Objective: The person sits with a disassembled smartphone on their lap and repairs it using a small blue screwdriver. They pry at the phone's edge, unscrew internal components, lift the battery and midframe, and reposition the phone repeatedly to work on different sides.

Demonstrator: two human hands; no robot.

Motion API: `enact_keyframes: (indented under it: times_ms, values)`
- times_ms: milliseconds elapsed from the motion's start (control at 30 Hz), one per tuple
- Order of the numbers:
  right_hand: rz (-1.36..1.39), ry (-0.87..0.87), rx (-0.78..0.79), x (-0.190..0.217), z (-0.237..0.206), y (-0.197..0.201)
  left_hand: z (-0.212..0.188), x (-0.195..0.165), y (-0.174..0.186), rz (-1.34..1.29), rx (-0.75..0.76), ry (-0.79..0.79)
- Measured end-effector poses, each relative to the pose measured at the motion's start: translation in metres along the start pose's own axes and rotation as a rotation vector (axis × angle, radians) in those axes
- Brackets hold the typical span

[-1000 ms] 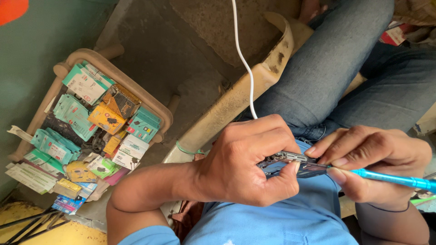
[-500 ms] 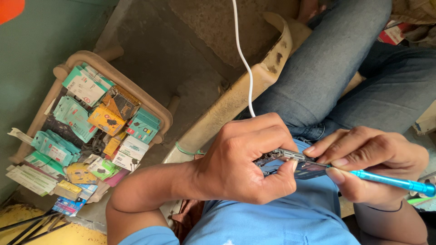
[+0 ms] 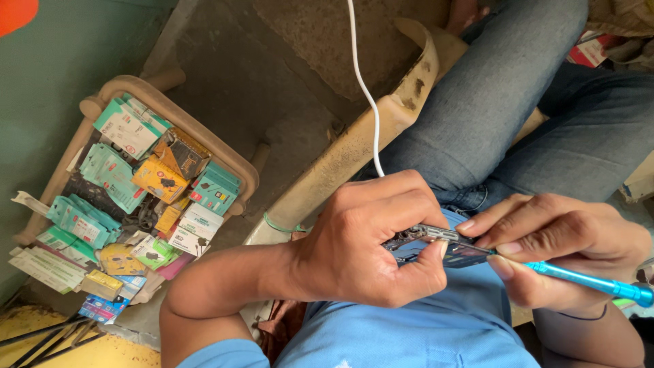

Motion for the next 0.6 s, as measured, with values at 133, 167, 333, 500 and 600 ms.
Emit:
enact_keyframes:
  times_ms: [133,167,333,500,600]
  values:
    - [0.028,-0.033,0.002,-0.005,-0.001,0.001,0.001,-0.001,0.000,-0.007,-0.005,0.005]
    - [0.027,-0.041,0.006,-0.006,-0.002,0.001,0.002,0.000,0.000,-0.006,-0.005,0.012]
    - [0.039,-0.035,-0.020,-0.011,-0.005,0.001,0.003,0.001,0.002,0.000,0.001,0.004]
    - [0.009,-0.038,-0.028,-0.006,-0.005,-0.001,0.003,0.006,0.003,-0.034,0.017,0.070]
    - [0.033,-0.023,-0.028,0.000,-0.004,-0.003,0.005,0.014,0.003,-0.051,0.030,0.143]
Point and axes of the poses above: each hand's wrist, its own z-axis towards the middle knuckle, its own y-axis out of the back of the hand, x = y × z, the point moved 8 cm from there along z, towards the middle knuckle, and after that the axes turned 14 degrees about -x, right-handed, at the moved point
